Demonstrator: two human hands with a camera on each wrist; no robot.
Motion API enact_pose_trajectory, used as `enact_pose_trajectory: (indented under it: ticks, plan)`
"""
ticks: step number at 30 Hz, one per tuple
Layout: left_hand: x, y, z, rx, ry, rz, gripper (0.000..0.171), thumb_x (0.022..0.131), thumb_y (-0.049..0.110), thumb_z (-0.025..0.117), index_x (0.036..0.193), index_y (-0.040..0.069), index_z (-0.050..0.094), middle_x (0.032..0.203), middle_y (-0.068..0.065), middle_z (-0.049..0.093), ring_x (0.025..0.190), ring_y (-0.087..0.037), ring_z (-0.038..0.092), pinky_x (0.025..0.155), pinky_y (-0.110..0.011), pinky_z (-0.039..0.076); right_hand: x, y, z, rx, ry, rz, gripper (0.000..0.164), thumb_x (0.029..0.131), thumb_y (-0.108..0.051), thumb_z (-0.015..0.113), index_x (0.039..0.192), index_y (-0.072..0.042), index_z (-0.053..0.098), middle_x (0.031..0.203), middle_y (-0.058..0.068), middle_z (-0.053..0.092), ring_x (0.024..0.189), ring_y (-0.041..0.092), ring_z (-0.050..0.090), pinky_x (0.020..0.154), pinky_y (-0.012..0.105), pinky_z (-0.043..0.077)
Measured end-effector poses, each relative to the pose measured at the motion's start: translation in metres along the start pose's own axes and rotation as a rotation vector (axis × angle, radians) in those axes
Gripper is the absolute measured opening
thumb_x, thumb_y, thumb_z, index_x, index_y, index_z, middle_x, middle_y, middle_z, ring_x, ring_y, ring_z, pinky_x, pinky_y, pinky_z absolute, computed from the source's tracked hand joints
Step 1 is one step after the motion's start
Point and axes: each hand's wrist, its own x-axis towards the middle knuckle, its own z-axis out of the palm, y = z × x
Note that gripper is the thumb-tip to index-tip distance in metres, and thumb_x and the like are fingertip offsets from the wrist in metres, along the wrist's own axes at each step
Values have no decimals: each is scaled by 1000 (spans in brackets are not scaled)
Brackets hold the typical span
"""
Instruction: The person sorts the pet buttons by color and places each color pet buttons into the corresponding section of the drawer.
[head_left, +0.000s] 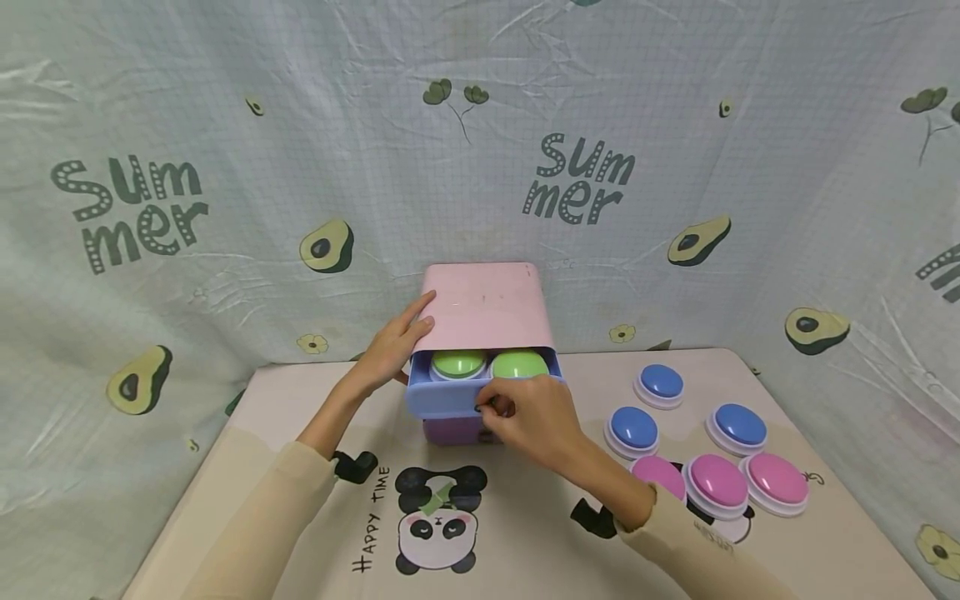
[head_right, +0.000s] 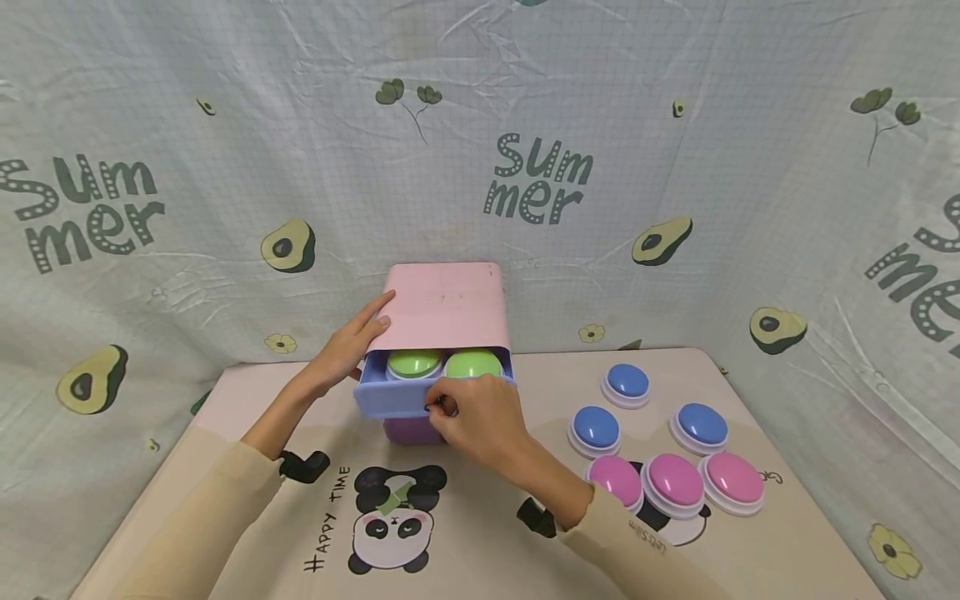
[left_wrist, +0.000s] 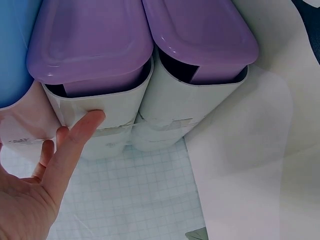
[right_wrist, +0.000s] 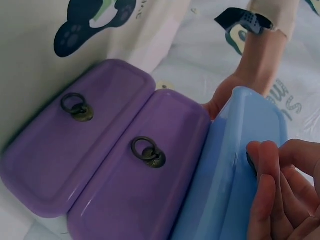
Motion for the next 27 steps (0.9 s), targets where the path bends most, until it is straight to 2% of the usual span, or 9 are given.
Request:
enact_pose_trajectory:
  ticks: [11,17,21,27]
  plan:
    - [1,-2,1,28,9,3,60,107,57,41,163,47,22,169,-17,28,125,-53,58,56,-47,65,17,16,12,23,14,40,8,82,-10,81,86,-17,80,71,-5,76,61,4,67,55,15,51]
    - [2,-3,1,-13,2,6,59,107,54,42,162,47,23,168,-18,29,116,-51,62,59,-53,65,24,24,16,53,33,20,8,84,-9,79,86,-17,81,70,-5,77,61,5,69,53,15,51]
    - [1,0,1,-16,2,1,59,107,54,42,162,47,23,169,-18,27,108,-48,65,59,-51,65,27,27,18,60,43,13,8,84,-9,78,86,-16,80,71,-4,77,61,5,69,53,15,51]
    - [-1,1,1,-9,4,-15,59,107,56,41,162,48,22,170,-17,24,109,-47,64,59,-51,65,30,30,19,68,41,18,8,84,-8,78,86,-16,81,70,-4,76,59,5,67,53,15,50]
